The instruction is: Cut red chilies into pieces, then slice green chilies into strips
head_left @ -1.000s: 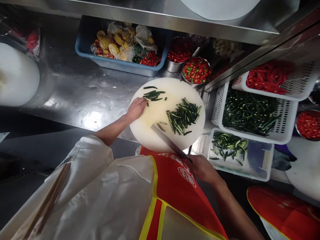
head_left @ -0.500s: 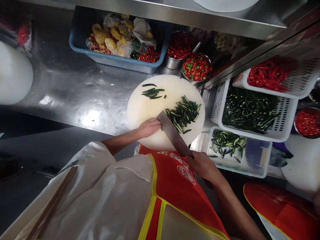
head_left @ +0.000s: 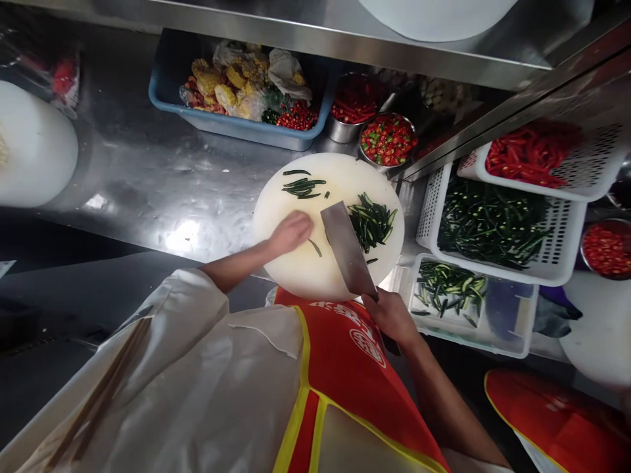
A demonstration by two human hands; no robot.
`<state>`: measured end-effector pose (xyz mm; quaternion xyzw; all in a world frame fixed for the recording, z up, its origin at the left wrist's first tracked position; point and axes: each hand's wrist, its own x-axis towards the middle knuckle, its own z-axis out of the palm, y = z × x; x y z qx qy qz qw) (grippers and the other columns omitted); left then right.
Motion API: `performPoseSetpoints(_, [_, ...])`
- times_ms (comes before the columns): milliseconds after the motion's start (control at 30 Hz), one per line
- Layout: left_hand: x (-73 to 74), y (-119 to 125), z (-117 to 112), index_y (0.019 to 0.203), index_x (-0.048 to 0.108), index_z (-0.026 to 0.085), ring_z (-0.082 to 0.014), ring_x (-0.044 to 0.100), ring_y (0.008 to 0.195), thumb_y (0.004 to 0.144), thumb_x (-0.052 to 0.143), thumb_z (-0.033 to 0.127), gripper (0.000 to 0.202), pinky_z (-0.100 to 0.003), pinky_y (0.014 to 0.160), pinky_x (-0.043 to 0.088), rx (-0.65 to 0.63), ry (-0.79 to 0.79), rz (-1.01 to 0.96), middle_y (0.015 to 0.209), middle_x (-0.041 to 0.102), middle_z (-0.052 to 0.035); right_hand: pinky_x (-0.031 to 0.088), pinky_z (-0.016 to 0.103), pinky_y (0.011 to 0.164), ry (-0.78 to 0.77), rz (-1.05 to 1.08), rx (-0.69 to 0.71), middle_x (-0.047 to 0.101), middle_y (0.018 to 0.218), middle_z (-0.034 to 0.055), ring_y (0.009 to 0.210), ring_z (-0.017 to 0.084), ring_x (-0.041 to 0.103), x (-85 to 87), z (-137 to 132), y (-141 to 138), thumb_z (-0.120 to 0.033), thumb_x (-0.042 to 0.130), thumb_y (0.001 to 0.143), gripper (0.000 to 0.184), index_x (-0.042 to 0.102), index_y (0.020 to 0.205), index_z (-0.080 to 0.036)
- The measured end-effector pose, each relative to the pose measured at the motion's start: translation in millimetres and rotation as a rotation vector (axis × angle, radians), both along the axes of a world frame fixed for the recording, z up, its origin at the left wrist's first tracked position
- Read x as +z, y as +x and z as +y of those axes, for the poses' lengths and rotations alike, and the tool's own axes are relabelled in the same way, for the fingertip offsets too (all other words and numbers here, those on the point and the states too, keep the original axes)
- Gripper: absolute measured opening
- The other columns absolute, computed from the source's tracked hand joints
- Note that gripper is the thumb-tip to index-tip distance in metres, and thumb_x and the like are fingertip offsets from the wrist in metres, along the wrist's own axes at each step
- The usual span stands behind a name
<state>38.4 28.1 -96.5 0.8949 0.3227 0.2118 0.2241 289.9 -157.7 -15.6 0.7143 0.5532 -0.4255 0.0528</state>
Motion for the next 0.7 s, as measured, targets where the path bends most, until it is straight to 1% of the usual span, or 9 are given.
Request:
performPoseSetpoints(67, [-0.3,5,26,0.101,0.064,0.017,-0.0229,0.057,0.097,0.099,0.038,0.028,0.029,-0.041,0.089,0.050,0.188,0.009,0.031,0.098,0.061,-0.0105,0.029,0.028,0.058,-0.031,0.015,0.022,0.066,0.066,0.0071,0.061,0.018,0.056,8.4,-14,10,-0.037,0.039,0.092,0.035,0.062,0.072,-0.019])
performPoseSetpoints(100, [-1.8,8,37,0.103,0.065,0.016,-0.0240,0.056,0.098,0.099,0.038,0.028,0.029,-0.042,0.090,0.050,0.227,0.004,0.061,0.099,0.061,-0.0110,0.028,0.028,0.057,-0.044,0.037,0.051,0.067,0.066,0.0072,0.061,0.017,0.056,11.5,-19,13,-0.037,0.039,0.092,0.035,0.062,0.072,-0.019])
performPoseSetpoints(233, [-9.8,8,60,0.101,0.066,0.016,-0.0242,0.057,0.097,0.096,0.040,0.026,0.028,-0.040,0.089,0.050,0.231,-0.037,0.169,0.100,0.060,-0.0100,0.027,0.027,0.058,-0.089,0.125,0.165,0.070,0.074,0.0078,0.064,0.017,0.056,10.7,-29,15,-0.036,0.039,0.092,0.034,0.064,0.078,-0.018])
performPoseSetpoints(300, [-9.8,0,59,0.098,0.067,0.016,-0.0228,0.057,0.095,0.095,0.040,0.024,0.028,-0.038,0.088,0.050,0.244,-0.053,0.209,0.099,0.060,-0.0093,0.027,0.027,0.058,-0.111,0.093,0.125,0.069,0.071,0.0076,0.063,0.017,0.056,4.6,-28,15,-0.037,0.039,0.091,0.035,0.064,0.075,-0.018])
performPoseSetpoints(400, [-3.3,-13,45,0.090,0.068,0.016,-0.0221,0.058,0.091,0.093,0.041,0.022,0.028,-0.037,0.086,0.050,0.150,-0.070,0.270,0.095,0.060,-0.0089,0.029,0.027,0.057,-0.103,-0.006,-0.003,0.066,0.065,0.0070,0.061,0.017,0.055,-2.1,-22,16,-0.040,0.039,0.090,0.037,0.061,0.070,-0.019])
performPoseSetpoints(467, [1.7,-16,27,0.089,0.068,0.017,-0.0218,0.057,0.092,0.095,0.040,0.023,0.030,-0.037,0.085,0.050,-0.017,-0.070,0.276,0.095,0.061,-0.0086,0.029,0.027,0.057,-0.087,-0.054,-0.044,0.064,0.063,0.0064,0.060,0.017,0.055,-1.2,-16,17,-0.040,0.039,0.089,0.035,0.059,0.069,-0.019])
performPoseSetpoints(533, [4.2,-13,6,0.092,0.068,0.017,-0.0208,0.058,0.093,0.098,0.037,0.024,0.032,-0.035,0.085,0.050,-0.200,-0.063,0.233,0.098,0.063,-0.0087,0.029,0.027,0.057,-0.079,-0.063,-0.033,0.063,0.063,0.0061,0.061,0.017,0.056,3.7,-10,15,-0.038,0.039,0.088,0.034,0.057,0.067,-0.020])
performPoseSetpoints(600, [3.5,-7,-15,0.095,0.067,0.017,-0.0194,0.059,0.094,0.100,0.035,0.025,0.033,-0.034,0.086,0.050,-0.319,-0.044,0.163,0.100,0.065,-0.0093,0.029,0.027,0.057,-0.071,-0.048,-0.001,0.064,0.064,0.0064,0.063,0.018,0.057,10.7,-6,11,-0.037,0.039,0.088,0.033,0.057,0.067,-0.021])
performPoseSetpoints(700, [-1.7,1,-33,0.098,0.066,0.017,-0.0184,0.061,0.096,0.102,0.034,0.025,0.033,-0.033,0.088,0.051,-0.329,0.006,0.070,0.102,0.067,-0.0103,0.029,0.027,0.058,-0.099,0.022,0.049,0.063,0.063,0.0058,0.063,0.017,0.057,20.7,-1,7,-0.035,0.039,0.088,0.031,0.055,0.066,-0.021])
